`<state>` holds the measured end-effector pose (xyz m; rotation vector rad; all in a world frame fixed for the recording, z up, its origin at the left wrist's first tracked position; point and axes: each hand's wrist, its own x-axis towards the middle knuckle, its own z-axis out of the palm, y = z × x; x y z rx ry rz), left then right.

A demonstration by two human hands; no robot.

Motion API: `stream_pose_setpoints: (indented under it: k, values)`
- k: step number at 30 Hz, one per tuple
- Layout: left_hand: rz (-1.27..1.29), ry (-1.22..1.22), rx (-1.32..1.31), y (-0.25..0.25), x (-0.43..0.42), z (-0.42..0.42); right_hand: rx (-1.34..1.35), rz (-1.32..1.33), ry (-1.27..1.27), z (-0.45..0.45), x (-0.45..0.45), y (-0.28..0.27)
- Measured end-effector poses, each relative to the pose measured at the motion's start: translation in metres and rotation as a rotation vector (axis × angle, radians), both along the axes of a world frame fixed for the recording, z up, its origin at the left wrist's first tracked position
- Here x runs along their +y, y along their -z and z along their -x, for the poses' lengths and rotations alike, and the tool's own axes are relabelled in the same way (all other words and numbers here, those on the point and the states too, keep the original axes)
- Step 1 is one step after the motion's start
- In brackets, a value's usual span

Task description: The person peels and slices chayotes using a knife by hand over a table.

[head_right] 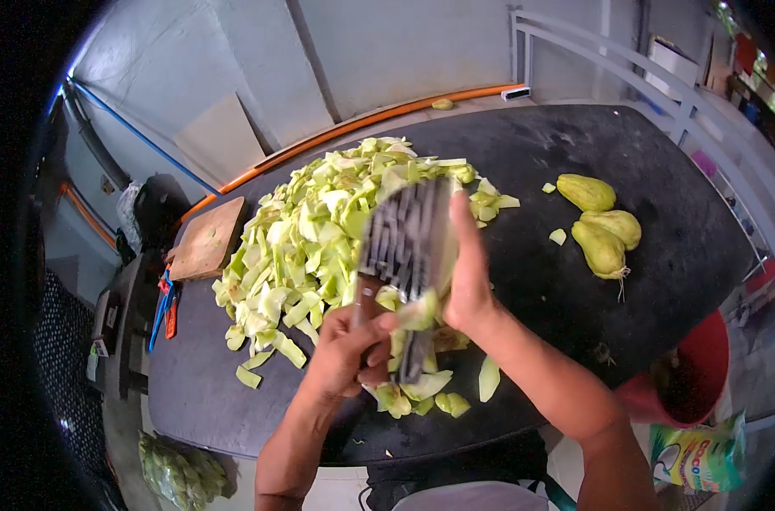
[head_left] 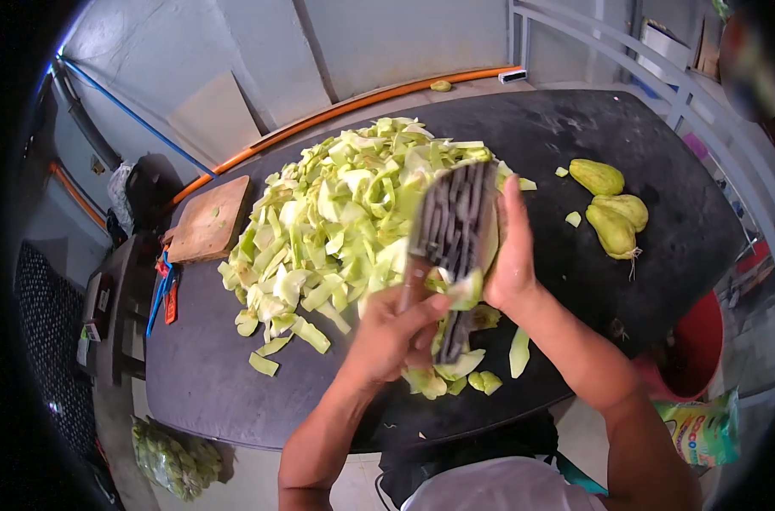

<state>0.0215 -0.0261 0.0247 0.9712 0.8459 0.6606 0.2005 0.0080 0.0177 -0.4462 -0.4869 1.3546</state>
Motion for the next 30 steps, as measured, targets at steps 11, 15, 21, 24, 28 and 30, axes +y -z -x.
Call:
stream_pose_setpoints:
  k: [11, 15, 21, 24, 28, 30]
  values:
    - [-0.136, -0.205, 0.107, -0.006, 0.009, 0.012, -0.226, 0.074, -0.036, -0.035, 0.014, 0.019]
    - [0.022, -0.113, 0.089, 0.000, 0.008, 0.009, -0.180, 0.031, -0.091, -0.033, 0.013, 0.018]
    - [0.061, -0.097, 0.106, 0.001, 0.008, 0.005, -0.200, -0.027, -0.095, -0.039, 0.010, 0.011]
    - [0.079, -0.061, 0.073, 0.004, 0.008, 0.008, -0.207, -0.039, -0.113, -0.034, 0.003, 0.003]
    - [0.098, -0.065, 0.030, 0.002, 0.006, 0.004, -0.288, -0.036, -0.144, -0.018, -0.002, 0.004]
    - [0.097, -0.076, 0.013, 0.005, 0.007, 0.003, -0.272, -0.027, -0.169, -0.016, -0.002, 0.004]
